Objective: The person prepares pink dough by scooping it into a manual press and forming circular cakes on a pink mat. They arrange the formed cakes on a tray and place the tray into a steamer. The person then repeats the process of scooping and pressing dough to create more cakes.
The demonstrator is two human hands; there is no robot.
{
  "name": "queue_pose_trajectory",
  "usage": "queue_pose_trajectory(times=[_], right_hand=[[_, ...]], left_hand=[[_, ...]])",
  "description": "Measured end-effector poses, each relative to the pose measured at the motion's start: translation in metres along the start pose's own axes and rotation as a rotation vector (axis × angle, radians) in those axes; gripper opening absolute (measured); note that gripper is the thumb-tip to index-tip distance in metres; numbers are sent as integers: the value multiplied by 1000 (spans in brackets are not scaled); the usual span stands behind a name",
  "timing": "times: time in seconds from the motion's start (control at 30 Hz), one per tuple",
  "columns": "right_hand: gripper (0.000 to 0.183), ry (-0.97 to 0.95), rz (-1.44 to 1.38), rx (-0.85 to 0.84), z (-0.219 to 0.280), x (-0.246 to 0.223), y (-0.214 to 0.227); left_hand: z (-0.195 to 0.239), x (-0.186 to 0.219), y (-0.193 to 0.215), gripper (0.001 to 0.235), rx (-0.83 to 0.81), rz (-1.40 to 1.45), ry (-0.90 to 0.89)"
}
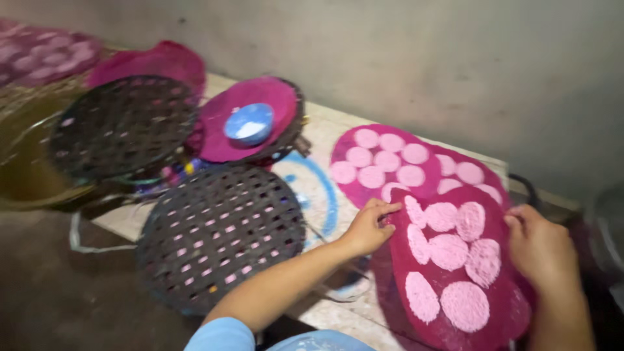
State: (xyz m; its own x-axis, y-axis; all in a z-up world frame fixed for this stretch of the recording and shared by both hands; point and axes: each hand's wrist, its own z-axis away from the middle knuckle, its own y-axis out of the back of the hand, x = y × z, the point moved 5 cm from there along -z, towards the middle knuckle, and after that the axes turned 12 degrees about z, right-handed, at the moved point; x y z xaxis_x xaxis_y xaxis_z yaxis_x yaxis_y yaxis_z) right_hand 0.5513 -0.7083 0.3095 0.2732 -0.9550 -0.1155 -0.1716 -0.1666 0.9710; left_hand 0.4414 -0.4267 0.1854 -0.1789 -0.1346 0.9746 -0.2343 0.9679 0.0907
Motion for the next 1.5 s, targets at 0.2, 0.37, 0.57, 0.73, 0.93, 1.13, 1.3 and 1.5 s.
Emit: queue_pose_trajectory(times=[0.2, 0.37, 0.57, 0.73, 0.93, 1.13, 1.3, 1.5], right_hand=[[22, 288, -339, 54, 26, -126, 17], [18, 417, -684, 42, 38, -267, -30], [14, 453, -778, -9, 51, -399, -122], [16, 490, -607, -54, 70, -436, -163], [21, 563, -491, 32, 57, -506, -161], [40, 841, -487, -144, 38, -700, -239], [44, 870, -254, -365, 11, -770, -320], [55, 924, -415, -354, 3, -786, -357]], left_hand=[[82, 95, 160, 53, 92, -198, -223], [172, 117, 303, 53, 404, -296, -26], [265, 64, 422, 53, 659, -403, 38], [310, 2, 449, 56, 705, -374, 145], [350, 0, 475, 55, 908, -359, 210], [360, 8, 481, 46, 968, -228, 131], [390, 0, 487, 54, 1040, -270, 210], [413, -2, 490, 50, 1033, -227, 290]])
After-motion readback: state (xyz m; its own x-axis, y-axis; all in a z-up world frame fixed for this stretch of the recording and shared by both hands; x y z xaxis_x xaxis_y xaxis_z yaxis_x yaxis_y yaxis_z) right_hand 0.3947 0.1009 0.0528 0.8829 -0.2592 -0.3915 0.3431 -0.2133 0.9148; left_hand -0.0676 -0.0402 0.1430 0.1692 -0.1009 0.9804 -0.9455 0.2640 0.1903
